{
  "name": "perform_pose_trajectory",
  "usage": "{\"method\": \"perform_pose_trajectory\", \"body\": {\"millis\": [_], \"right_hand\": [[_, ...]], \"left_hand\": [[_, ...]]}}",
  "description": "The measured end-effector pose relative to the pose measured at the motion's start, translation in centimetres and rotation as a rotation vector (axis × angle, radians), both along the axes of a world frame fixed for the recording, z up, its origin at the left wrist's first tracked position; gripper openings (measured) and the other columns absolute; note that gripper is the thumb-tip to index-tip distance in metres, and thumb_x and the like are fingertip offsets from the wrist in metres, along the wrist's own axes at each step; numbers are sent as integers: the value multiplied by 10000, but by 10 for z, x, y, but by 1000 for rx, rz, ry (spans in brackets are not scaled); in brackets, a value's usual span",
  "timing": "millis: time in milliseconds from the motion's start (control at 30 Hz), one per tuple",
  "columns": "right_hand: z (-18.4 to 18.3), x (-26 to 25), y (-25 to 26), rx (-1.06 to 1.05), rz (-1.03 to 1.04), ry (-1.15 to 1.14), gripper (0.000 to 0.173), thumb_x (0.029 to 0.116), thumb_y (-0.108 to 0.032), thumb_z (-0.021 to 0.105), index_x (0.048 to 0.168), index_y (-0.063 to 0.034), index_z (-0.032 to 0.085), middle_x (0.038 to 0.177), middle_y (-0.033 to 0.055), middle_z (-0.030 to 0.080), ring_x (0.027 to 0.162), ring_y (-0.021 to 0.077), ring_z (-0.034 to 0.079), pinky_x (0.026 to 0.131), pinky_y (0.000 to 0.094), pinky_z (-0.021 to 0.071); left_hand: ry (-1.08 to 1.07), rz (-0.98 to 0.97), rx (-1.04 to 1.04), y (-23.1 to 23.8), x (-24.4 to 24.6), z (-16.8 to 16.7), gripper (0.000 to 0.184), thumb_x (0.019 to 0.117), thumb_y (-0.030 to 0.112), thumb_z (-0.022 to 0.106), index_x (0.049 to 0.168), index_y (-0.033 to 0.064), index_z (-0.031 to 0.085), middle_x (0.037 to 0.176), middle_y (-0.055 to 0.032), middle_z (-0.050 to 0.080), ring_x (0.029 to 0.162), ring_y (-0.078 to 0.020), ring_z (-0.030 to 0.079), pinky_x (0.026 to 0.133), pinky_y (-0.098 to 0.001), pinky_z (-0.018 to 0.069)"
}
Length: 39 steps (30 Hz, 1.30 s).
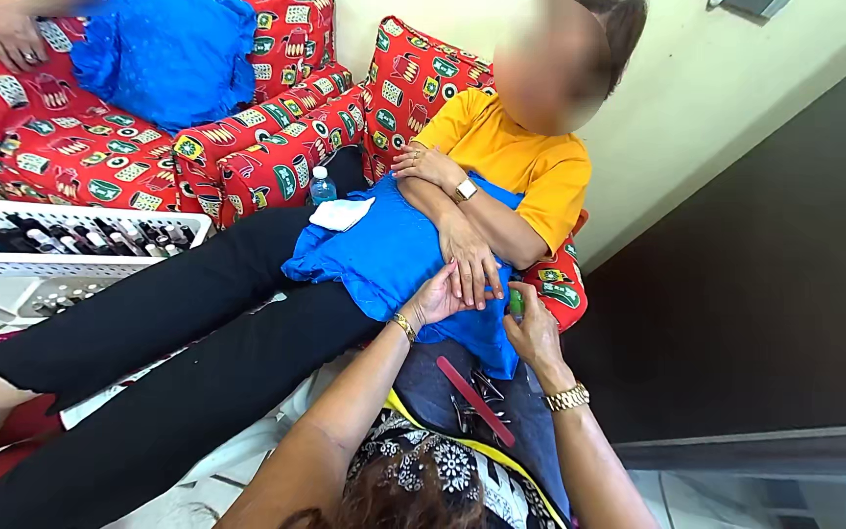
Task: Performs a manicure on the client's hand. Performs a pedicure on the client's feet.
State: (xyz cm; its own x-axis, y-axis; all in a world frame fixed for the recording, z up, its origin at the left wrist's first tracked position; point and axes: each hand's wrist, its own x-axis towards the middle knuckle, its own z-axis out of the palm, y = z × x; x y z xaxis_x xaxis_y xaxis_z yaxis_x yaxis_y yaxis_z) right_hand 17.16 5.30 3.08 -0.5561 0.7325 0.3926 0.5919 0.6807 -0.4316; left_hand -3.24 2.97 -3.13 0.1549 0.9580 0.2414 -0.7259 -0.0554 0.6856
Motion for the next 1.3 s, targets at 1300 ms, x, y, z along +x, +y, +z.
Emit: {"method": "perform_pose_trajectory", "body": {"millis": [1300], "right_hand": [[-37, 31, -55, -593, 6, -729, 341, 1052, -240, 513, 1165, 21, 702, 1142, 299, 687, 1139, 499, 634, 964, 689, 459]], "left_hand": [[277, 326, -351, -45, 17, 41, 276, 1081, 319, 411, 1046, 141, 620, 887, 8, 670, 807, -120, 672, 722, -303, 576]]}}
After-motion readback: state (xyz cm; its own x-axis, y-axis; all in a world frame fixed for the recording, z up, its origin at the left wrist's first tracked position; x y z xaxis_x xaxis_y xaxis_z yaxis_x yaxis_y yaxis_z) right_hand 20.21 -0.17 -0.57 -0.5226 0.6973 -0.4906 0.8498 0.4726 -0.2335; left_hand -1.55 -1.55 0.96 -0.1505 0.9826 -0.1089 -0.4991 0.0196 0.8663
